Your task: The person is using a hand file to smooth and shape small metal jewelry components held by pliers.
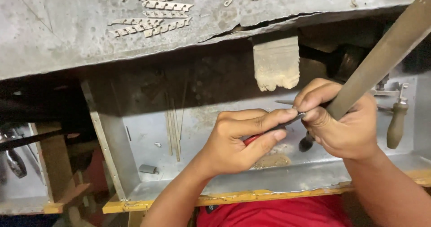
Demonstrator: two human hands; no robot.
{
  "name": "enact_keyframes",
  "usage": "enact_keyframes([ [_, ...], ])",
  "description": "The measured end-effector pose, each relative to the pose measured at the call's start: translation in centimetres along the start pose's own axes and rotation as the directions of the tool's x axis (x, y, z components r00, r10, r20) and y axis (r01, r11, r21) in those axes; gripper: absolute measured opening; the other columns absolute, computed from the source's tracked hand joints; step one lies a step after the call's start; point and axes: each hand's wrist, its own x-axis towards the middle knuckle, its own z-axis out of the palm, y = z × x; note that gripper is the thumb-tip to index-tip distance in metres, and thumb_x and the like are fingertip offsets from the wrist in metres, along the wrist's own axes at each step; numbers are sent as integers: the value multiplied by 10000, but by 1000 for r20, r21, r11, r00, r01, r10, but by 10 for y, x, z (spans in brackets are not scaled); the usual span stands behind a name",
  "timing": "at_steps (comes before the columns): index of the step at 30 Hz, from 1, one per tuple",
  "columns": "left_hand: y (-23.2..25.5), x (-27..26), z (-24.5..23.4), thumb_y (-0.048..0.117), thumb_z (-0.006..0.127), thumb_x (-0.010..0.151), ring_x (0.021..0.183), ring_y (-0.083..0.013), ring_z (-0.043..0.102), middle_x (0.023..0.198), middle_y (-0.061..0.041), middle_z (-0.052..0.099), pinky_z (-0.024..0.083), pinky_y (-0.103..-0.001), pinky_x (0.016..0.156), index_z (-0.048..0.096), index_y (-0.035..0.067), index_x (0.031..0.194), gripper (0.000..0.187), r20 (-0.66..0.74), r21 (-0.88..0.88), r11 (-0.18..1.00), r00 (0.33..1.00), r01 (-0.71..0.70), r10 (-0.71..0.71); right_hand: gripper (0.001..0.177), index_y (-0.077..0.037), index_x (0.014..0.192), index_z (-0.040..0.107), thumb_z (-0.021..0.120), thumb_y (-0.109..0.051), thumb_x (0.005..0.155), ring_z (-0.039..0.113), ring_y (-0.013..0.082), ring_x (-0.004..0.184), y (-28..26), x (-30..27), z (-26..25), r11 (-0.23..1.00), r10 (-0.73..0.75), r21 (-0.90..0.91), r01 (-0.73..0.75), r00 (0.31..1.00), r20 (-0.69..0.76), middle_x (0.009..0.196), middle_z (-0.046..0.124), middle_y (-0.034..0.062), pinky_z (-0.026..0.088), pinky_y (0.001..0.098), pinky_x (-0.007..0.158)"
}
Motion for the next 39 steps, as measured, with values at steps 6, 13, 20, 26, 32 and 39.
enact_keyframes([
  [6, -3, -3, -1, 36, 675, 1071, 777, -126, 628, 1001, -63, 737, 547, -248, 778, 624, 116, 1384, 327, 25, 0, 1000, 999, -24, 24, 181, -80, 942, 593, 653, -249, 965, 466, 87, 436, -5, 1, 6, 993, 24, 115, -26, 999, 21, 832, 608, 125, 430, 177, 347],
  [13, -15, -8, 2, -64, 701, 1063, 730, -177, 529, 901, -46, 619, 509, -271, 730, 594, 178, 1443, 463, 0, 274, 946, 984, -172, 179, 425, 95, 1061, 630, 614, -310, 933, 448, 119, 481, -17, 0, 10, 991, 41, -118, -54, 993, -109, 719, 523, 134, 313, 221, 434],
  [20, -21, 2, -14, -109, 615, 1084, 728, -248, 419, 879, -63, 496, 413, -351, 693, 585, 119, 1468, 447, -13, 640, 705, 913, -306, 408, 694, 180, 1583, 328, 441, -101, 959, 485, 211, 474, -59, -45, 3, 901, 28, -425, -87, 989, -143, 890, 548, 308, 394, 254, 448],
  [26, -34, 10, -20, -44, 481, 1134, 695, -231, 383, 855, -69, 523, 387, -335, 640, 601, 164, 1462, 406, 51, 767, 529, 857, -362, 513, 516, -47, 1499, 337, 454, -115, 1001, 358, 71, 402, -41, -84, -7, 983, 168, 75, -167, 986, -2, 857, 607, 195, 331, 172, 340],
  [32, -45, 19, -23, 52, 561, 1140, 651, -206, 262, 734, 15, 362, 296, -319, 556, 661, 226, 1391, 322, 100, 857, 356, 798, -372, 594, 415, -93, 1442, 493, 487, -180, 1036, 304, 88, 413, -42, -86, 1, 929, 278, 239, -280, 960, 44, 620, 458, 87, 297, 194, 344],
  [39, -37, 24, -28, 126, 578, 1128, 639, -212, 252, 733, 17, 323, 311, -324, 538, 703, 262, 1329, 273, 144, 878, 286, 783, -383, 605, 437, 36, 1405, 540, 545, -39, 975, 556, 118, 658, -60, -35, 0, 911, 100, -409, -58, 992, 82, 956, 630, 126, 464, 242, 614],
])
